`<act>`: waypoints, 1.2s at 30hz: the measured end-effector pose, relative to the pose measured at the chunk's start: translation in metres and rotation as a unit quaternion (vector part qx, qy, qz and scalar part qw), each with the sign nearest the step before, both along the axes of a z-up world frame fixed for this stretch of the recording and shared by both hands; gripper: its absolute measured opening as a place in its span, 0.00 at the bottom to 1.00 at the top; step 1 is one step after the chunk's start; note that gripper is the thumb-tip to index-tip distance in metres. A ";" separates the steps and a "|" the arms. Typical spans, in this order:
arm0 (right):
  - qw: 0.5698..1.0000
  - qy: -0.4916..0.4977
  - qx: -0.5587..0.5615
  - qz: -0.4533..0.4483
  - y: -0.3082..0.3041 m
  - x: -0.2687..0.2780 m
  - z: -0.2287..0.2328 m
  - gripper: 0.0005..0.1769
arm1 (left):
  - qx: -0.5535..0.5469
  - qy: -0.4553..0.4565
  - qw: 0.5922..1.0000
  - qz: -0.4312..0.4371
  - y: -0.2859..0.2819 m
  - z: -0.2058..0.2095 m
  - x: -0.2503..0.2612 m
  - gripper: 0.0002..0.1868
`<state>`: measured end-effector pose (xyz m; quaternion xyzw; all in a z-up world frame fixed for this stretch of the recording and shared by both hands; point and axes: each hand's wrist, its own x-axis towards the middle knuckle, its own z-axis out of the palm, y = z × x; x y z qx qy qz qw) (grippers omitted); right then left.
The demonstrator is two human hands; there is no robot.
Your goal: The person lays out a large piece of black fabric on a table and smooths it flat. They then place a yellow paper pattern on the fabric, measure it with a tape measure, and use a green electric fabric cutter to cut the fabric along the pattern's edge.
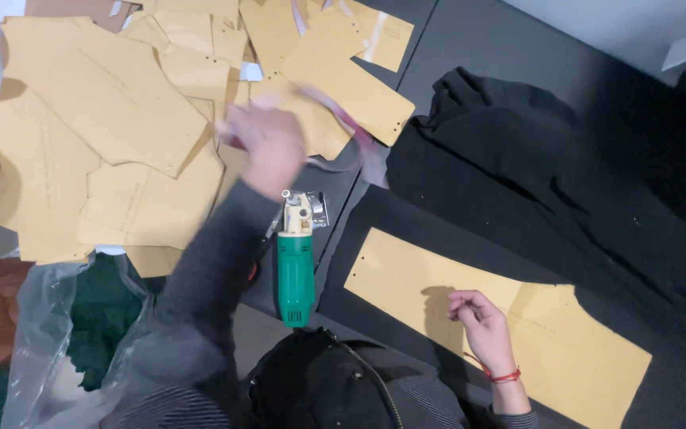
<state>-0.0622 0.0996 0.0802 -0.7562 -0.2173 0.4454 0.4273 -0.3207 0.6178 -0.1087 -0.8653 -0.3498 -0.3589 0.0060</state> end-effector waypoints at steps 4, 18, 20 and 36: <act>1.000 0.019 0.002 -0.016 -0.020 0.010 -0.030 0.13 | -0.271 0.339 0.872 0.226 0.018 0.220 0.075 0.14; 0.997 0.037 -0.014 -0.058 -0.021 -0.009 -0.003 0.11 | -0.302 -0.390 0.870 0.011 0.156 0.096 0.233 0.07; 0.996 0.041 -0.014 -0.073 -0.013 -0.007 -0.001 0.11 | -0.309 -0.486 0.818 -0.007 0.111 0.128 0.209 0.05; 0.859 0.254 0.420 -0.145 0.069 0.009 0.046 0.25 | -0.772 -0.469 0.399 -0.157 -0.312 0.272 0.159 0.27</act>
